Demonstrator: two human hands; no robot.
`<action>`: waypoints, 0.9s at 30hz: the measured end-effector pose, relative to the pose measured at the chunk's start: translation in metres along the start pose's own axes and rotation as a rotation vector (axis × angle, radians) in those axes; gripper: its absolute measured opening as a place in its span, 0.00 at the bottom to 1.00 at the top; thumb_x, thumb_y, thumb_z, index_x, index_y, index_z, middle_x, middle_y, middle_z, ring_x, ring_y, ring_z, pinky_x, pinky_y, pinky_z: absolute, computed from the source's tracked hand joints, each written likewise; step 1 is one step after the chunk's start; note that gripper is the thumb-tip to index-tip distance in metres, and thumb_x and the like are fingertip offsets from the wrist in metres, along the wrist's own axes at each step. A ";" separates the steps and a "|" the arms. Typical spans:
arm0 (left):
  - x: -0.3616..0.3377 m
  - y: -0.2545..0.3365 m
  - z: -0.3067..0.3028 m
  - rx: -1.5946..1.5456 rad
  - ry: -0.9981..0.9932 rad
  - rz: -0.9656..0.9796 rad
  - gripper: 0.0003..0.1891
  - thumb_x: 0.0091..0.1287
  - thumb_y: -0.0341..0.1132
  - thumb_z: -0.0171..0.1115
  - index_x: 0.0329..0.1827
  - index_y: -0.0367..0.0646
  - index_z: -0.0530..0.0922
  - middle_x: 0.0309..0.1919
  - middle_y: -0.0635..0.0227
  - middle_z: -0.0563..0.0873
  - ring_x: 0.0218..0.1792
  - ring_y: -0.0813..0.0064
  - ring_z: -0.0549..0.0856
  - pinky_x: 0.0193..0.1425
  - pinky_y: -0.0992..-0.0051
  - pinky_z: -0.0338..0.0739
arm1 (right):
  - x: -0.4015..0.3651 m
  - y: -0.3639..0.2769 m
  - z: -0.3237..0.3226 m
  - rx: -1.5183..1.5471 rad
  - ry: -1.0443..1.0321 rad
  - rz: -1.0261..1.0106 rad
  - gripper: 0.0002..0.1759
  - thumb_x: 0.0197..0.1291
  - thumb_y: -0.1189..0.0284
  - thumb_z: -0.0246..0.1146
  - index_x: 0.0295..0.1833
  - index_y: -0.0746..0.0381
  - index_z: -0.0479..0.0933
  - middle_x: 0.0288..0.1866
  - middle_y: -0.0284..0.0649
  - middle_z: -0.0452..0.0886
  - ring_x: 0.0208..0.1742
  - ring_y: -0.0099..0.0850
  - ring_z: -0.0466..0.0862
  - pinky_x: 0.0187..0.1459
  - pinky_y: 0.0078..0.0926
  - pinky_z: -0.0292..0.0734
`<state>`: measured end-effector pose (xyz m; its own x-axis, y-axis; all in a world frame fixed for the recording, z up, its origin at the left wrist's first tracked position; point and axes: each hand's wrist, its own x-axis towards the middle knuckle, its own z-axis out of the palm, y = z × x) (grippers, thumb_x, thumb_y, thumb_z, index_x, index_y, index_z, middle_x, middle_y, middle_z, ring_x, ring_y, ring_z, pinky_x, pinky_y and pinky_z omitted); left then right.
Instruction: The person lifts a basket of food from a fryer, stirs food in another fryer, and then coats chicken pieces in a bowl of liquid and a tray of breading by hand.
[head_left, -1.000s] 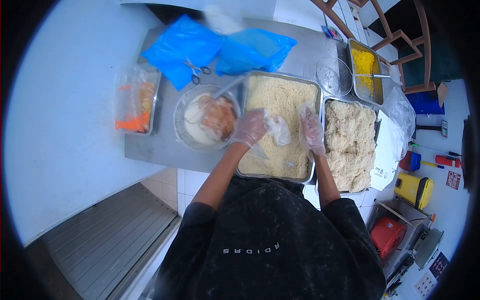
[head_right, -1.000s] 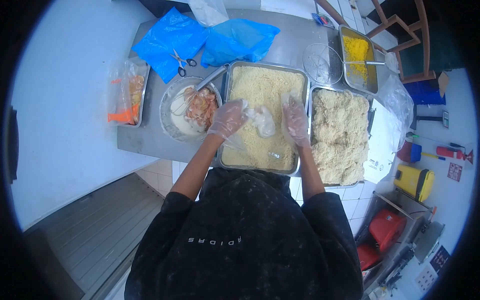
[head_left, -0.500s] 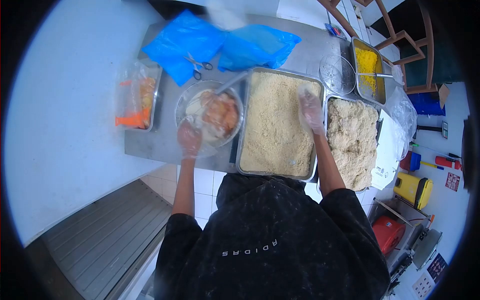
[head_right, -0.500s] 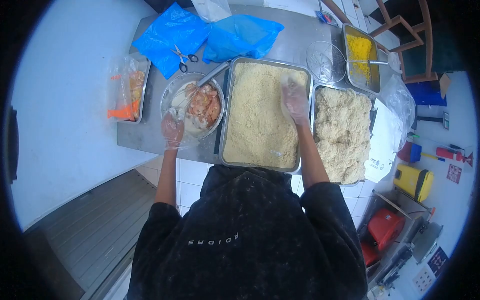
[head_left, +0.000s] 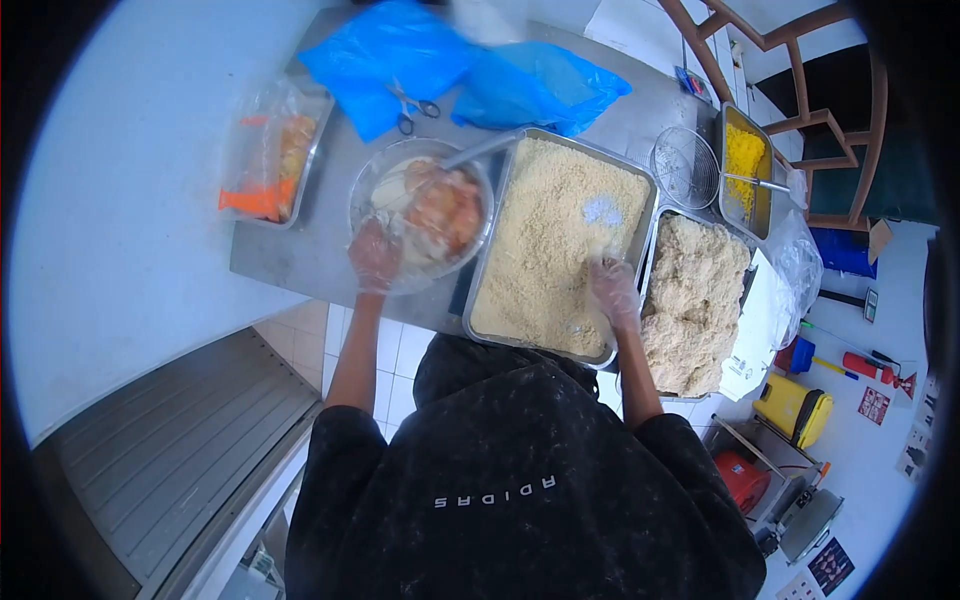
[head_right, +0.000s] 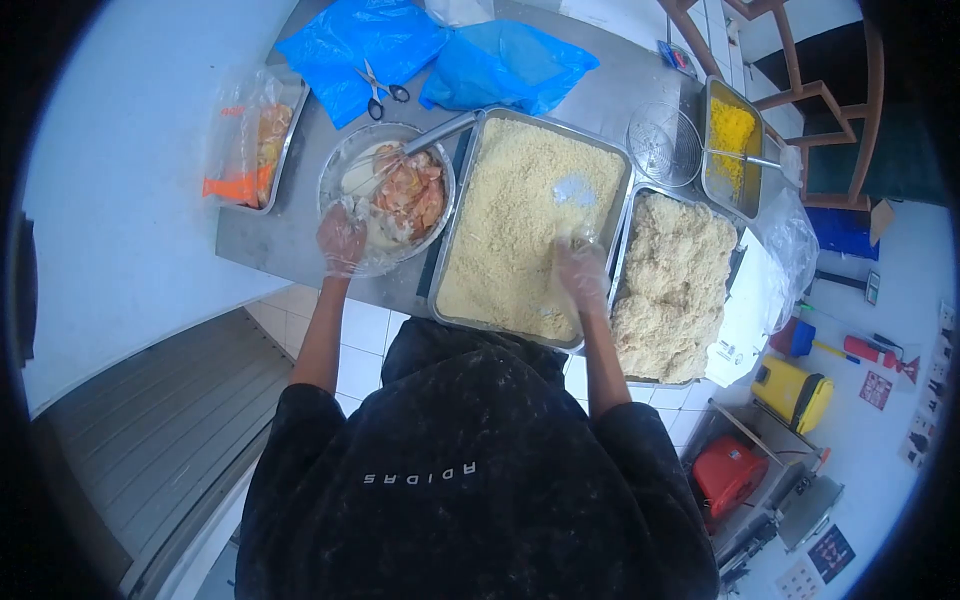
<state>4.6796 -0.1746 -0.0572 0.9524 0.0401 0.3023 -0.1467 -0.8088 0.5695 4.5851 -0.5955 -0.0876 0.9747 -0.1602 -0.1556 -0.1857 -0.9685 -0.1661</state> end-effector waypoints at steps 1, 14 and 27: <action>0.001 0.004 -0.003 -0.014 -0.002 -0.005 0.13 0.48 0.35 0.63 0.37 0.43 0.77 0.32 0.57 0.81 0.34 0.54 0.81 0.38 0.63 0.75 | -0.009 -0.008 0.004 -0.152 0.086 -0.103 0.17 0.66 0.57 0.53 0.42 0.58 0.79 0.33 0.42 0.83 0.39 0.34 0.82 0.33 0.33 0.72; 0.001 0.001 0.000 0.047 -0.054 -0.078 0.13 0.49 0.35 0.62 0.37 0.42 0.77 0.31 0.56 0.81 0.34 0.53 0.81 0.38 0.61 0.75 | -0.045 -0.030 0.003 0.274 -0.065 0.030 0.16 0.60 0.73 0.57 0.54 0.64 0.74 0.47 0.43 0.78 0.44 0.32 0.79 0.46 0.29 0.76; 0.000 0.006 -0.006 0.073 -0.073 -0.061 0.09 0.53 0.33 0.62 0.36 0.41 0.77 0.31 0.56 0.82 0.33 0.53 0.82 0.36 0.62 0.76 | 0.054 -0.121 -0.055 0.110 -0.013 0.191 0.38 0.62 0.44 0.49 0.68 0.60 0.60 0.68 0.52 0.63 0.67 0.47 0.64 0.65 0.52 0.56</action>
<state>4.6771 -0.1760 -0.0492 0.9763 0.0499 0.2106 -0.0704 -0.8470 0.5269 4.6672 -0.4976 -0.0226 0.9190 -0.3358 -0.2065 -0.3800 -0.8940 -0.2374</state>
